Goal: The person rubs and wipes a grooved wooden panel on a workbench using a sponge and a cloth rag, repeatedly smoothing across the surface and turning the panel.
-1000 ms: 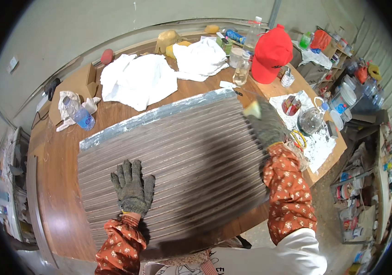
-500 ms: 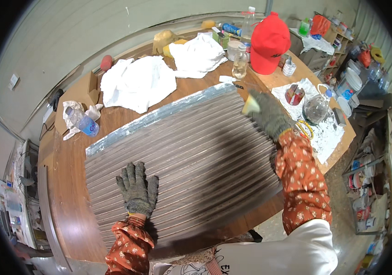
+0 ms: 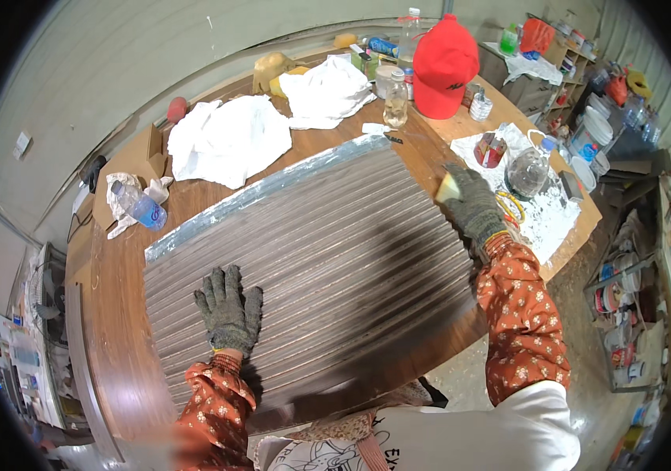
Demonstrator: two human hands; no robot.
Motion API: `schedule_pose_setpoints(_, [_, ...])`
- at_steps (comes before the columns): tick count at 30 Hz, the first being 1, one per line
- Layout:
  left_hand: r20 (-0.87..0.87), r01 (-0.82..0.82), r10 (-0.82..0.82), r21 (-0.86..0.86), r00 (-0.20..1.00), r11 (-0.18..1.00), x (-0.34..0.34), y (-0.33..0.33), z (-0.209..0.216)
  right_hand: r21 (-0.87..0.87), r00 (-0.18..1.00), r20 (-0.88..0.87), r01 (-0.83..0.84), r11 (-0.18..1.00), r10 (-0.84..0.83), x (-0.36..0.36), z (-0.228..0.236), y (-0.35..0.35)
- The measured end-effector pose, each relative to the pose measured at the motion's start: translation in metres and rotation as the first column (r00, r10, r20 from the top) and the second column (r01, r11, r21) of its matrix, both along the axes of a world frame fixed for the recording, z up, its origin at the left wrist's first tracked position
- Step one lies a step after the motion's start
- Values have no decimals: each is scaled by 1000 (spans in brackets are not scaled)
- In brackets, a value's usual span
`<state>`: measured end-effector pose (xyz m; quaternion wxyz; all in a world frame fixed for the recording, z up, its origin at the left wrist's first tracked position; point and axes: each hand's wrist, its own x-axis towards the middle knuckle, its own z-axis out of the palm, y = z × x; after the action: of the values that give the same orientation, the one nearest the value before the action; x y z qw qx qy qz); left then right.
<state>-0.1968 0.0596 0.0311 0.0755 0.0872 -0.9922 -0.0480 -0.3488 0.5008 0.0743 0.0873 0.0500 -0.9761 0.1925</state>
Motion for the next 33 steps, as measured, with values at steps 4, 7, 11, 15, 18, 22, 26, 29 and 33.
schedule_pose_setpoints(4, [29,-18,18,2,999,1000,0,-1,1,-28,997,-80,18,999,-20,15,1,-1])
schedule_pose_setpoints(7, [34,-23,22,17,999,1000,2,1,3,-25,970,-168,-185,983,178,36,0,-17])
schedule_pose_setpoints(11, [29,-24,23,35,999,999,0,1,1,97,976,-59,-203,974,210,41,-6,-11])
schedule_pose_setpoints(15, [31,-10,10,-8,999,1000,-4,-3,-8,83,990,-138,11,996,1,39,-10,12])
schedule_pose_setpoints(18, [-21,-7,6,-27,1000,1000,2,-7,-5,79,958,-280,-46,996,67,52,-11,13])
schedule_pose_setpoints(22, [11,-12,12,-9,1000,1000,-1,-3,-4,-181,921,-259,250,951,-291,44,4,44])
schedule_pose_setpoints(26, [-2,-10,10,-15,1000,1000,-2,-7,-13,-265,846,-244,412,872,-474,20,-17,113])
schedule_pose_setpoints(29, [-80,13,-20,-93,997,996,1,-8,-17,-131,814,-312,474,871,-490,1,-25,120])
schedule_pose_setpoints(33, [-63,12,-12,-6,998,1000,-3,1,-5,-3,866,-244,450,893,-437,-35,-40,141])
